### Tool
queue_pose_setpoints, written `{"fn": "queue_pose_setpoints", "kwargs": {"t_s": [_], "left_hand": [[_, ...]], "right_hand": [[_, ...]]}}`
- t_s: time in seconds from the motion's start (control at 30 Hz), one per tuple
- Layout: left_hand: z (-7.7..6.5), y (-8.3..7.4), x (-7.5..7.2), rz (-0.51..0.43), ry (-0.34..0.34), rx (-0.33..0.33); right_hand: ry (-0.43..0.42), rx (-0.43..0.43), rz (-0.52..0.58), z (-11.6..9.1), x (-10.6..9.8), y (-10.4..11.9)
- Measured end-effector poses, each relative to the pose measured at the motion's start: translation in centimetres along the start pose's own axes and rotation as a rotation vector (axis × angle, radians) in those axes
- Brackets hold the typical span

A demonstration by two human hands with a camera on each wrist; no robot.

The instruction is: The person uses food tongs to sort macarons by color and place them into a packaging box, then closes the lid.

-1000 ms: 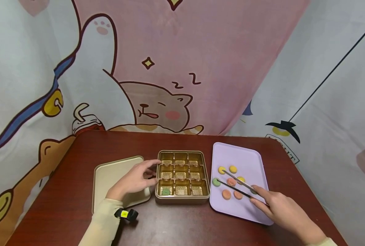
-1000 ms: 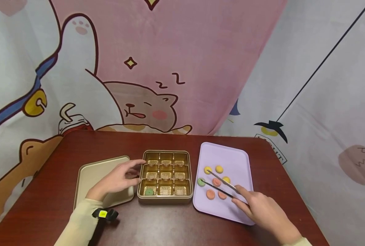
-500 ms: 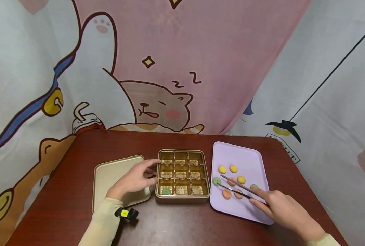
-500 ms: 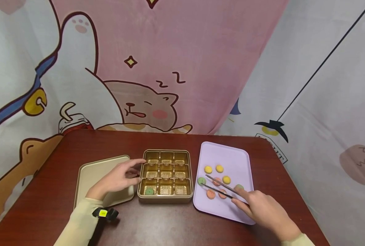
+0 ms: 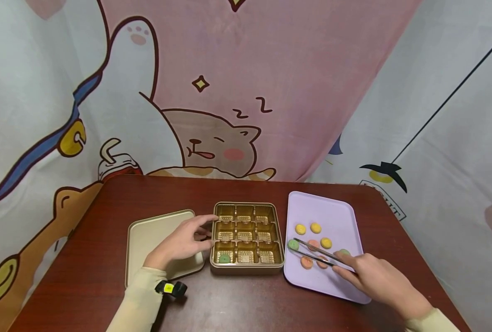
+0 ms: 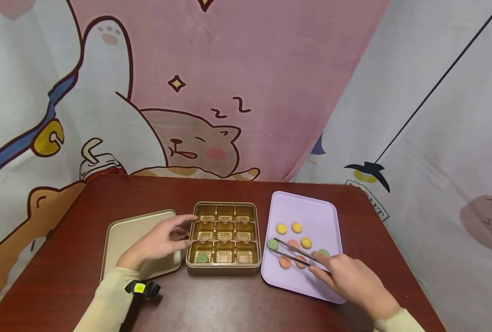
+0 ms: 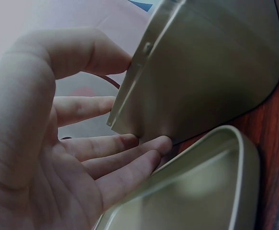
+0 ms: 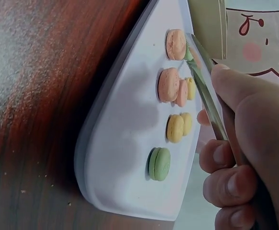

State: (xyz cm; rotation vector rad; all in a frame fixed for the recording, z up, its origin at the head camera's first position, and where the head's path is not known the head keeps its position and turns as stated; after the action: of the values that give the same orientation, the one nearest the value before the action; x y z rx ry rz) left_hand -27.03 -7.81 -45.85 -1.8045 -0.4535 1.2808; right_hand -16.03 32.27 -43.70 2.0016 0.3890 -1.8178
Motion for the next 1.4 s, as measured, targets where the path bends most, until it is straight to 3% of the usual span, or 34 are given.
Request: {"fn": "queue_pose_setpoints", "kwargs": {"t_s": [0.23,0.7,1.03,1.4], "left_hand": [[0.0,-0.1,0.0,-0.001,0.002,0.001],[-0.1,-0.2,-0.1,0.003,-0.003,0.009],[-0.1,-0.2,0.1,0.004,0.0,0.01],[-0.1,-0.2,0.0,0.012,-0.004,0.004]], "right_hand": [[0.028,0.018,-0.001,0.3,0.1,0.1],[-0.004,0.015,0.006,0.4,0.2,0.2],[0.05,0.067,0.05,0.1,1.4,-0.3],[-0.087,0.023,0.019,-0.4,0.4,0.0]]}}
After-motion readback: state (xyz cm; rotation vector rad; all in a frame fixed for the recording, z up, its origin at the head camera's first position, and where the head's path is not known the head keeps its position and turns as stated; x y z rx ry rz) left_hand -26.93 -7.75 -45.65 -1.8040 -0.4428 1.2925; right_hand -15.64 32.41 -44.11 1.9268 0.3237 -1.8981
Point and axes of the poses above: each hand's wrist, its own z-axis towards the middle knuckle, its own x-axis out of the palm, y = z × x, the point moved 10 cm from there along z, towards the middle knuckle, and after that the axes turned 15 degrees about -x, right-handed, at the moved point
